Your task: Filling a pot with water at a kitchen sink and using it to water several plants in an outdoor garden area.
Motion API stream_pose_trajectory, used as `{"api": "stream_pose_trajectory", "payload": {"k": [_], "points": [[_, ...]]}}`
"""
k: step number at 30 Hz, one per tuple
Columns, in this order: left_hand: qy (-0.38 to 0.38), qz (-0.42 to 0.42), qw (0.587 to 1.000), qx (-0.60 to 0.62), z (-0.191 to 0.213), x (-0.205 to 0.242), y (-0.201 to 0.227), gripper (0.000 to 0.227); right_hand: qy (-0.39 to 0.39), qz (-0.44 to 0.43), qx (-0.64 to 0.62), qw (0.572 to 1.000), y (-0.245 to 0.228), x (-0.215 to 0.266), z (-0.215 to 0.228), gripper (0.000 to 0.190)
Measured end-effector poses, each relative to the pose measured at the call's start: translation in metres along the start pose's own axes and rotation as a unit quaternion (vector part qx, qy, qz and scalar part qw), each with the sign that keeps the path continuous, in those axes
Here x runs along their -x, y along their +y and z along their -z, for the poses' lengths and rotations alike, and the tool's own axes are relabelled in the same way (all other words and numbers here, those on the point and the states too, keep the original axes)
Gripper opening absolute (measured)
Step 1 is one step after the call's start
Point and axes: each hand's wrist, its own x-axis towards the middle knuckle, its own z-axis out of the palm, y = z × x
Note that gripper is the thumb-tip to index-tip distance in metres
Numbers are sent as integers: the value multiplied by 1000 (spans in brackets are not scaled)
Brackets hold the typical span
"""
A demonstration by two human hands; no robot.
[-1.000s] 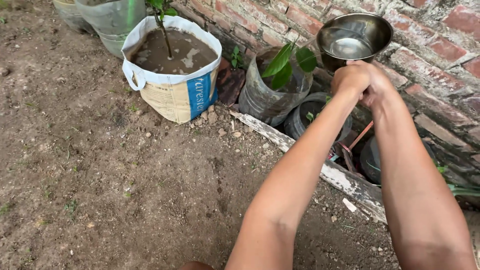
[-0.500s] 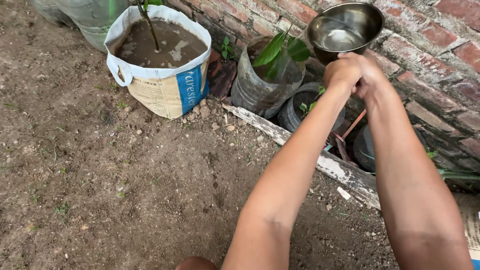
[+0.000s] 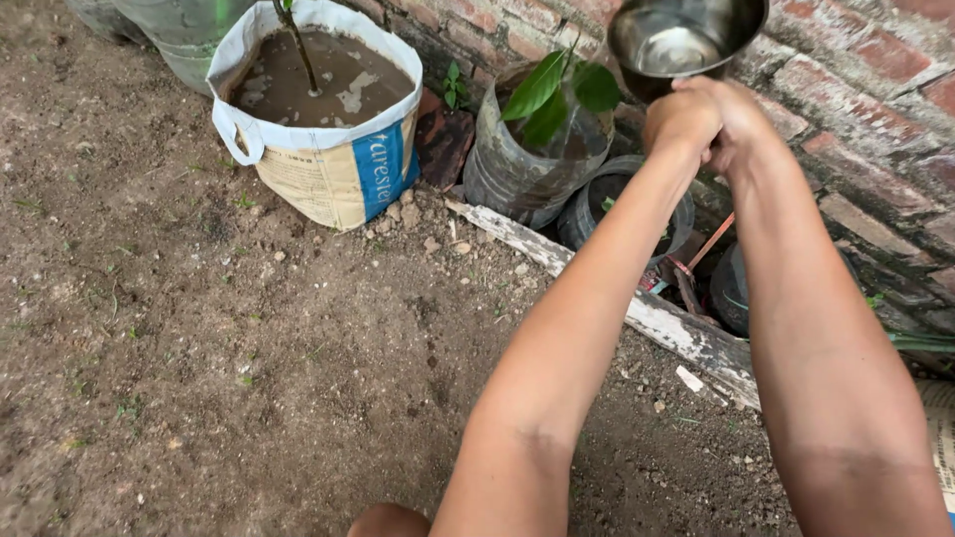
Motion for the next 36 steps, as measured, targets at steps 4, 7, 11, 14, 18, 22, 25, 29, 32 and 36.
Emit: {"api": "stream_pose_trajectory", "payload": {"k": [4, 7, 11, 14, 18, 22, 25, 29, 32, 36], "points": [[11, 28, 999, -16, 9, 12, 22, 44, -44, 9, -39, 998, 8, -26, 8, 24], [13, -1, 1000, 11, 10, 6, 22, 39, -48, 15, -46, 998, -6, -21, -1, 24], [11, 5, 1000, -18, 9, -5, 26, 44, -31, 8, -17, 999, -14, -27, -3, 27], [14, -21, 999, 44, 8, -7, 34, 35, -17, 12, 15, 1000, -24, -31, -2, 29], [15, -25, 1000, -4, 4, -13, 27, 38, -5, 5, 30, 1000, -22, -27, -1, 29], [14, -26, 999, 16, -6, -25, 12, 39, -7, 0, 29, 1000, -9, -34, 5, 29], [4, -20, 998, 56, -7, -24, 8, 35, -3, 2, 33, 999, -7, -33, 6, 28], [-13, 1, 998, 60, -11, -21, -3, 37, 13, 5, 48, 999, -8, -14, 7, 28], [-10, -7, 994, 112, -11, -24, -6, 24, 27, 12, 70, 997, -8, -14, 6, 27], [-42, 0, 989, 141, -11, -33, -16, 21, 18, 11, 60, 998, 0, -26, 6, 26]]}}
